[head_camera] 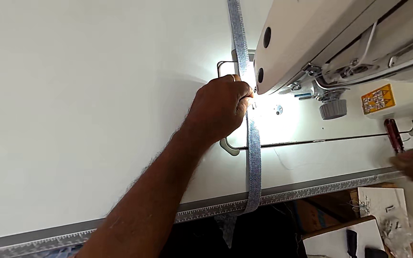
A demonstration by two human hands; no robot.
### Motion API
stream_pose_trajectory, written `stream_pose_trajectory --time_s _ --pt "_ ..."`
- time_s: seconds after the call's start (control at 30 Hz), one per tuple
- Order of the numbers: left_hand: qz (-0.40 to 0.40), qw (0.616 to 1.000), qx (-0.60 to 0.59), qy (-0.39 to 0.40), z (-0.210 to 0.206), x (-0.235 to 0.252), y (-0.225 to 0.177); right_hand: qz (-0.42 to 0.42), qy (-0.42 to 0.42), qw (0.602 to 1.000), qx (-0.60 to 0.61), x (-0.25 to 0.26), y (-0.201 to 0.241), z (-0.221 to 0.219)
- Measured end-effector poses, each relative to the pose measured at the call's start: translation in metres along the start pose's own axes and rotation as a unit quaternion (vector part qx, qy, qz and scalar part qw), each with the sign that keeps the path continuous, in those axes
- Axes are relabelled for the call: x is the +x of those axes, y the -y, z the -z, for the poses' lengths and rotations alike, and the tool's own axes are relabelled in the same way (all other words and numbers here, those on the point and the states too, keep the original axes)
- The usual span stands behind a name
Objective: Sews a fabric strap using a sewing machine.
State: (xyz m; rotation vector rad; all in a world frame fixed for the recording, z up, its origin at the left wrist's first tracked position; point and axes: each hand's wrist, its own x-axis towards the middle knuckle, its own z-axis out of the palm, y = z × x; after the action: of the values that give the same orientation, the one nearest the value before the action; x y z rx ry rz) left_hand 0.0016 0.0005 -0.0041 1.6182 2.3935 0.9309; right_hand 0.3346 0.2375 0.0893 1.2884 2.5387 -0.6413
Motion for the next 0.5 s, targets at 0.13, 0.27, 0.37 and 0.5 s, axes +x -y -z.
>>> stream_pose_trajectory --time_s 0.13,0.27,0.37,0.5 --pt "-0.005 0.999 0.015 -0.028 -0.005 -0.002 -0.001 0.253 -0.051 0.966 0.034 0.026 0.065 -0.068" --pt "0.005 0.999 0.028 -0.027 -0.005 -0.003 -0.006 0.319 -0.094 0.919 0.209 0.078 0.148 -0.119" --pt "0.0 0.999 0.031 -0.029 -0.006 -0.003 -0.007 0.354 -0.156 0.898 0.208 0.096 0.167 -0.134" --pt "0.002 0.999 0.041 -0.021 -0.006 -0.003 -0.008 0.365 -0.183 0.892 0.194 0.095 0.166 -0.138"
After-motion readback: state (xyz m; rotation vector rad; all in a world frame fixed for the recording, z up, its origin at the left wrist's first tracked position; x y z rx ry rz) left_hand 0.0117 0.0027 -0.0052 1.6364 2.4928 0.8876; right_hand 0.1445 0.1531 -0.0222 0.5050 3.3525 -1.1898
